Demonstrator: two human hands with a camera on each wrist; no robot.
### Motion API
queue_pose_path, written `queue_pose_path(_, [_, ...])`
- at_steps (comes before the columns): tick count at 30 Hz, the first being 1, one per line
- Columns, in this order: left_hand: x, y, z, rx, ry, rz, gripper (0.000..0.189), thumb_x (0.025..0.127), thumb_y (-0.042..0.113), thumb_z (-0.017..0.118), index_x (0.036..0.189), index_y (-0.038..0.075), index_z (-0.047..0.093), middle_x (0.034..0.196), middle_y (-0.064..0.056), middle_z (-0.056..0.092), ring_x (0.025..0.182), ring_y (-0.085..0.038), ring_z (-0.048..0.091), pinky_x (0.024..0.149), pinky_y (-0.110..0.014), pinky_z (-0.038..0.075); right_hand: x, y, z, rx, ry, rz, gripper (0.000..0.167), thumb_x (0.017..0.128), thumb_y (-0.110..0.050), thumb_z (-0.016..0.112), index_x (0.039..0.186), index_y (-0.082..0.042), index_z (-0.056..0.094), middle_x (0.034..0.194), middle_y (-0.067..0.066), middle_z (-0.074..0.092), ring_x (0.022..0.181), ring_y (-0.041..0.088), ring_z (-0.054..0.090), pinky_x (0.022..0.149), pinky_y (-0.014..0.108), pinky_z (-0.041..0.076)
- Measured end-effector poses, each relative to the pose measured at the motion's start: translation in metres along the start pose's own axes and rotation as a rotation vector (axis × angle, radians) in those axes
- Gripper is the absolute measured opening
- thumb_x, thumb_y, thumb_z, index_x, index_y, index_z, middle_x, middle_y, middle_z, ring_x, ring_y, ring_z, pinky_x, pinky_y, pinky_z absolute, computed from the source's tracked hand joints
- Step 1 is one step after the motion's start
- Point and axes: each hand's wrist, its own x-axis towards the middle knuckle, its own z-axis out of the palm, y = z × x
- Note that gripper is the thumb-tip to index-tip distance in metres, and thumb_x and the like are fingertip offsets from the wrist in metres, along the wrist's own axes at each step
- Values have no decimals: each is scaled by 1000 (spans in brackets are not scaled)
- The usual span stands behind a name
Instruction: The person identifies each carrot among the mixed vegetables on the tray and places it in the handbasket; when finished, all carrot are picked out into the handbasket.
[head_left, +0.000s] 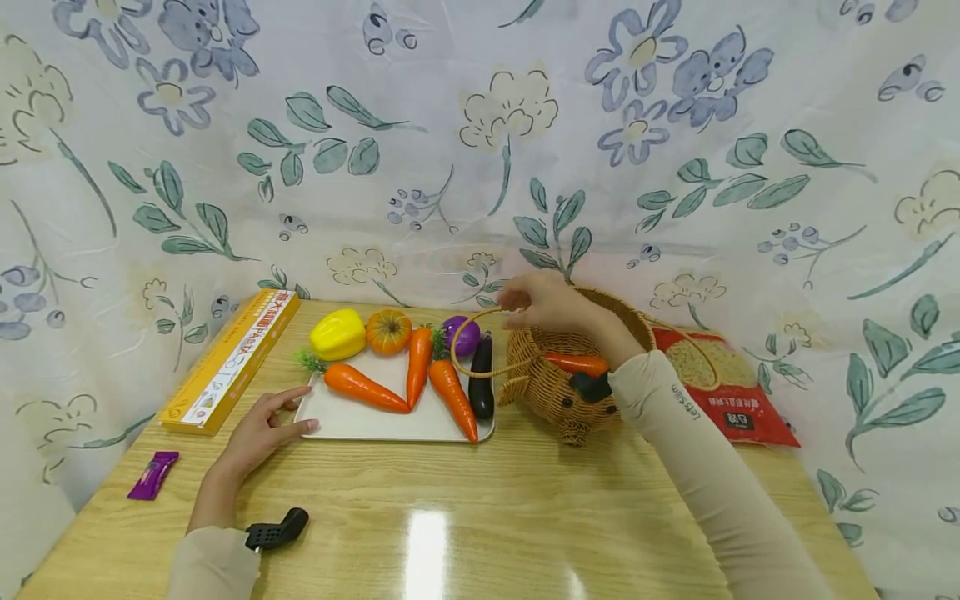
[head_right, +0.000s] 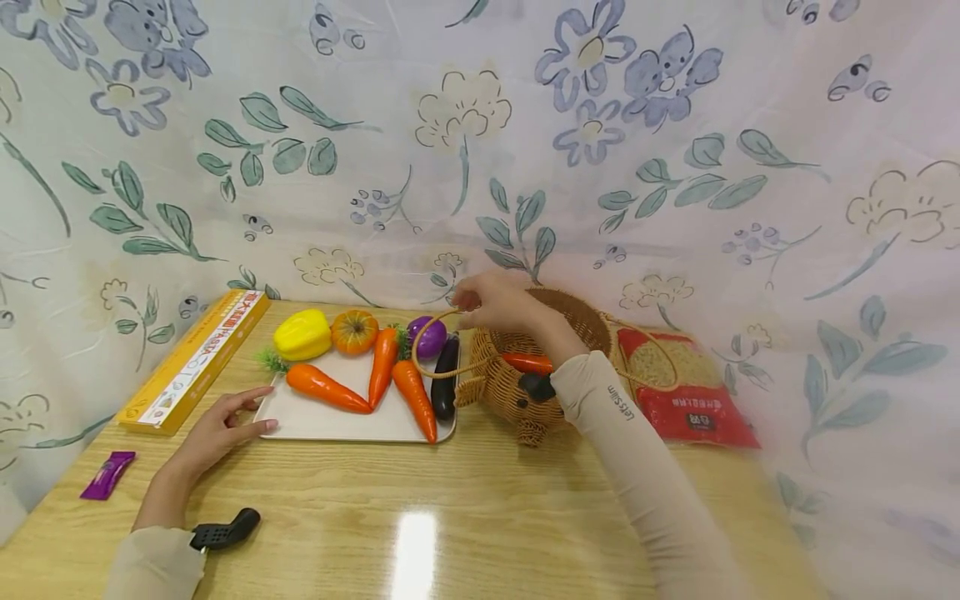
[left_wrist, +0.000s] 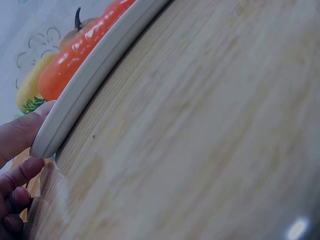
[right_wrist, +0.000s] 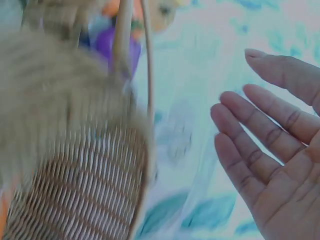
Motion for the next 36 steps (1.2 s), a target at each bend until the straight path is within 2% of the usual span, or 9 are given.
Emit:
queue_pose_path(4, [-1,0,0,1,1,2,68,92,42,70,149,15,46,124,-16,48,89,-21,35,71,-32,29,11,-21,24,-5,-79,-34,33,91,-17,72,121,-3,66,120,12,67,117,30,61,101,44,47])
queue_pose_path(7, [-1,0,0,9,11,15,67,92,41,70,148,15,47,123,-15,49,88,-20,35,72,-32,29,19,-30,42,-31,-119,-64,31,91,-17,71,120,-5,66,119,10,68,111,25,63,97,37,50])
queue_pose_path(10, [-1,1,0,13,22,30,65,91,39,71,147,15,48,122,-15,50,86,-20,36,72,-31,30,27,-34,60,-62,-140,-101,30,91,-16,72,118,-6,67,118,8,67,107,24,64,93,33,51])
queue_pose_path(16, [-2,2,-1,4,27,31,64,91,37,72,146,15,50,122,-16,51,83,-19,37,70,-31,30,39,-41,87,-122,-182,-127,31,89,-10,72,120,-5,67,122,10,65,116,25,60,100,36,47])
queue_pose_path(20, [-1,0,-1,-2,34,41,63,91,36,72,146,15,50,120,-15,52,82,-19,37,70,-30,31,46,-43,102,-295,-201,-153,33,90,-7,69,122,-7,65,128,8,62,120,23,58,100,36,48])
queue_pose_path(25, [-1,0,-1,-8,33,42,63,91,36,72,146,15,51,120,-15,52,82,-19,37,70,-30,31,50,-40,120,-720,-157,-294,29,96,-10,59,125,-7,64,123,6,63,115,22,61,98,32,49])
queue_pose_path(27, [-1,0,-1,-9,33,41,63,90,36,72,145,15,51,119,-15,52,81,-18,37,69,-29,32,51,-38,126,-849,-143,-331,28,98,-12,56,124,-8,64,121,5,64,115,21,61,101,32,47])
queue_pose_path(30, [0,0,-1,-9,36,42,62,90,36,73,145,15,51,119,-14,51,79,-16,37,68,-29,32,50,-35,134,-947,-151,-338,28,97,-14,59,124,-11,65,121,2,64,113,20,61,101,32,47])
queue_pose_path(36, [-2,1,-2,-8,37,32,63,90,37,73,145,15,51,119,-14,51,79,-17,38,68,-29,32,52,-33,144,-1063,-194,-308,33,100,-22,58,132,-16,62,129,-1,62,119,17,58,105,32,44])
